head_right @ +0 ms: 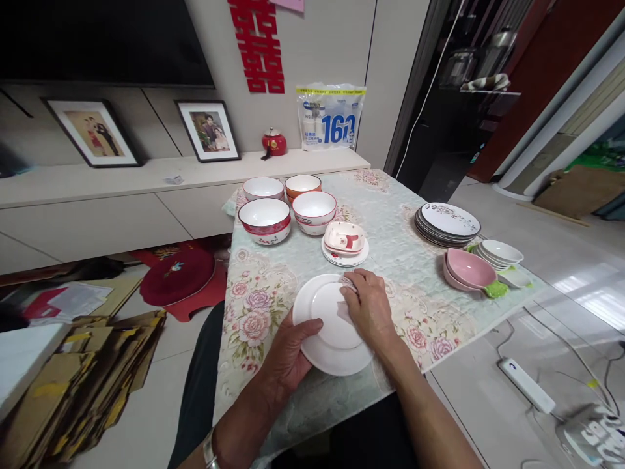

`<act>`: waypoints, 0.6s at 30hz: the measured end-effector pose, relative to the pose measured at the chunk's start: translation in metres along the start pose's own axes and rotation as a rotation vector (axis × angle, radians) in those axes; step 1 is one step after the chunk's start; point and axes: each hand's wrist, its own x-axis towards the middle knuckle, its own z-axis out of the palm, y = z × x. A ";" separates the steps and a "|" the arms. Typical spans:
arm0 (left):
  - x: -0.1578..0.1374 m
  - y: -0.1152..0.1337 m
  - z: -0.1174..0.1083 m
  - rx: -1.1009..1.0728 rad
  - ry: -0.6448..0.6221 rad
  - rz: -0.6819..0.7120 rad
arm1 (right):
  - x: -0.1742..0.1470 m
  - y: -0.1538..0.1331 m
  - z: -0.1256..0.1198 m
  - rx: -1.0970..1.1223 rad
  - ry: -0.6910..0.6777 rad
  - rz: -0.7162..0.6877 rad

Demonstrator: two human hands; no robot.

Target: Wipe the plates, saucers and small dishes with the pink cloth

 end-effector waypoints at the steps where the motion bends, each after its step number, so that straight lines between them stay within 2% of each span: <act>1: 0.000 0.001 0.001 0.001 0.002 -0.006 | 0.003 -0.004 0.005 0.001 -0.011 -0.005; 3: -0.001 0.001 0.002 0.003 0.020 -0.017 | 0.010 -0.016 0.011 0.048 -0.044 -0.062; 6: 0.000 0.000 0.001 0.015 0.065 -0.033 | 0.014 -0.041 0.012 0.162 -0.125 -0.221; 11: 0.002 -0.004 -0.003 0.011 0.084 -0.009 | 0.013 -0.081 0.006 0.254 -0.342 -0.445; 14: 0.001 -0.003 0.000 0.010 0.076 -0.008 | 0.018 -0.083 0.009 0.248 -0.388 -0.486; 18: -0.001 0.000 0.004 0.021 0.033 -0.023 | 0.029 -0.060 0.019 0.163 -0.260 -0.389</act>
